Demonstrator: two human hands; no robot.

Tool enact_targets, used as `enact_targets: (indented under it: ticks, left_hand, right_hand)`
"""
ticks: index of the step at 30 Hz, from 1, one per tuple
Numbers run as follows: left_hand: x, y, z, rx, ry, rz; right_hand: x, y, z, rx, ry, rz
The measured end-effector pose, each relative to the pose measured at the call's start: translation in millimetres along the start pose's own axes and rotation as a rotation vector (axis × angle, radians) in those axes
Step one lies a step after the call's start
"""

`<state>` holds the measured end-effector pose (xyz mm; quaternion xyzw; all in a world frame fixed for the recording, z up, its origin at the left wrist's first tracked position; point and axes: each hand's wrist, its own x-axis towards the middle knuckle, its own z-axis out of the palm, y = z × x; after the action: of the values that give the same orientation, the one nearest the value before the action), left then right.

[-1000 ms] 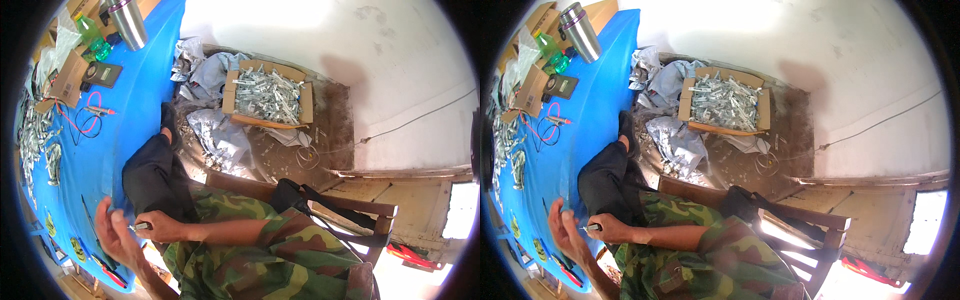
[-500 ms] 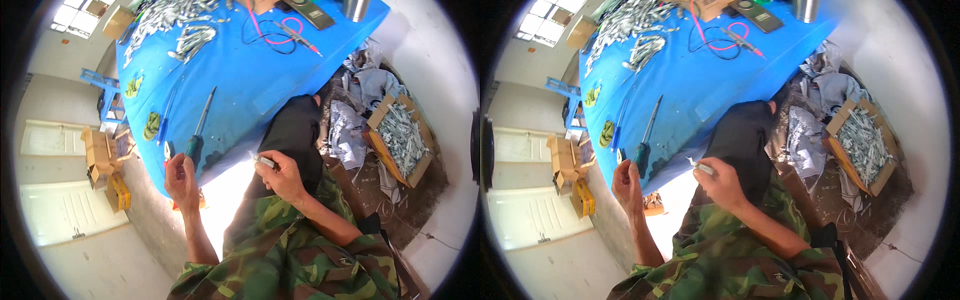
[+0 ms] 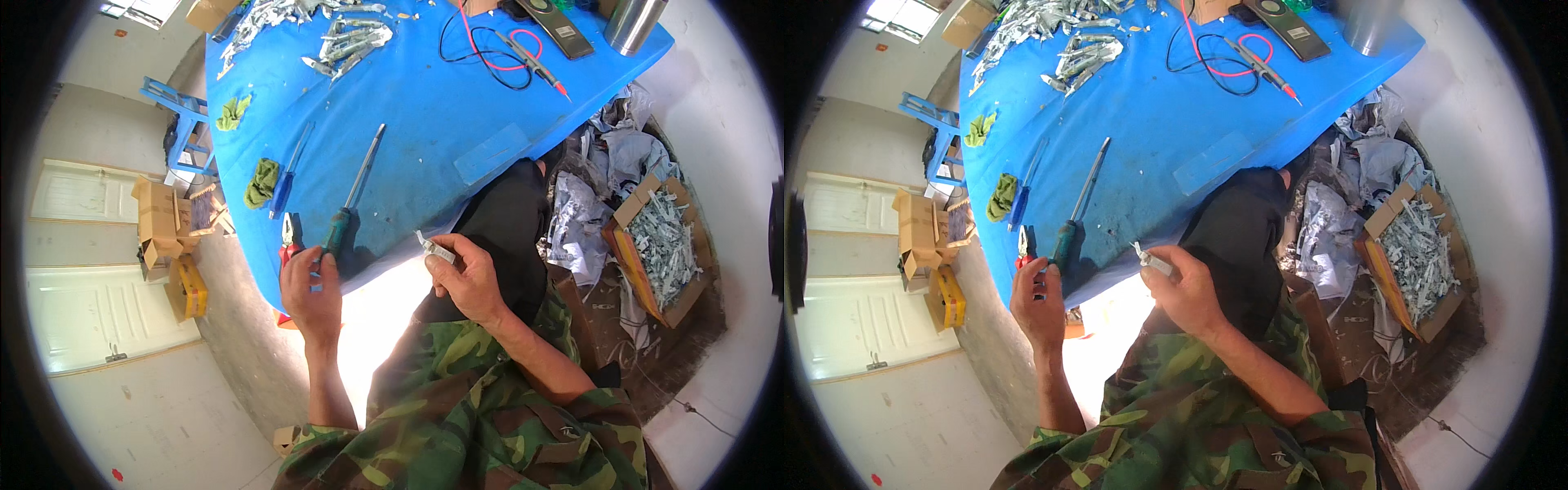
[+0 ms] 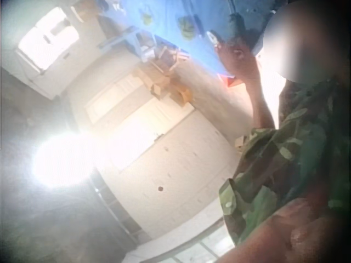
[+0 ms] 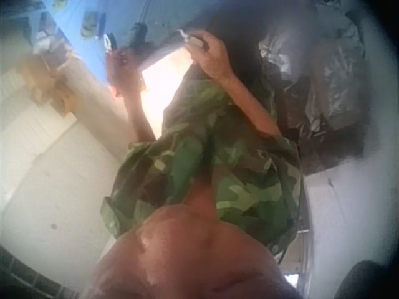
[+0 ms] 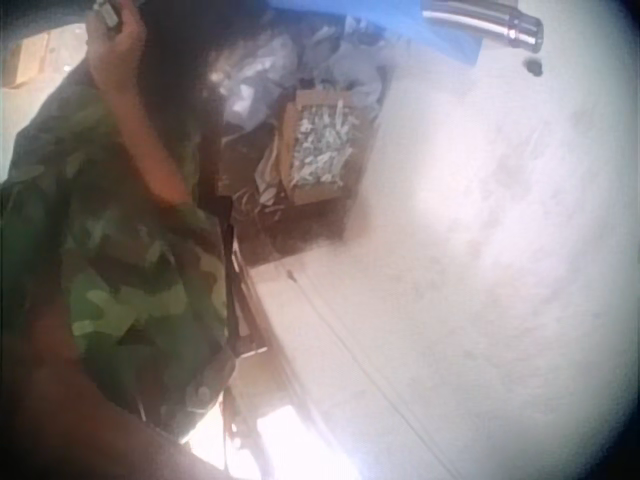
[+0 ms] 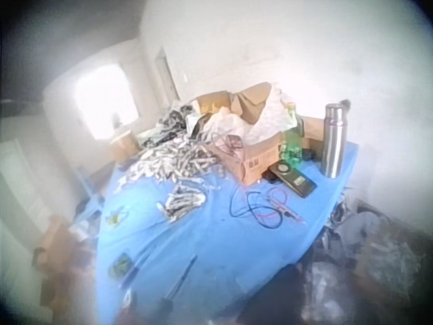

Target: The person uses pliers and a screwdriver to assemble a small electrical connector component while working at a table covered with various metal parts.

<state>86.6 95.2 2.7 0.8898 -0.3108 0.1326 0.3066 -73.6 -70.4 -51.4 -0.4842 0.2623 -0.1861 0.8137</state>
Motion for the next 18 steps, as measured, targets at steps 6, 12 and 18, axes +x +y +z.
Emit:
enact_targets:
  ticks: [6, 12, 18]
  left_hand:
    - [9, 28, 10, 0.156, 0.063, 0.254]
    - [13, 16, 15, 0.187, -0.072, 0.083]
    - [19, -29, -6, 0.162, 0.042, -0.041]
  right_hand:
    - [1, 4, -4, 0.08, 0.002, 0.0]
    - [0, 5, -5, 0.052, 0.015, -0.012]
    - [0, 5, -6, 0.086, 0.012, -0.023]
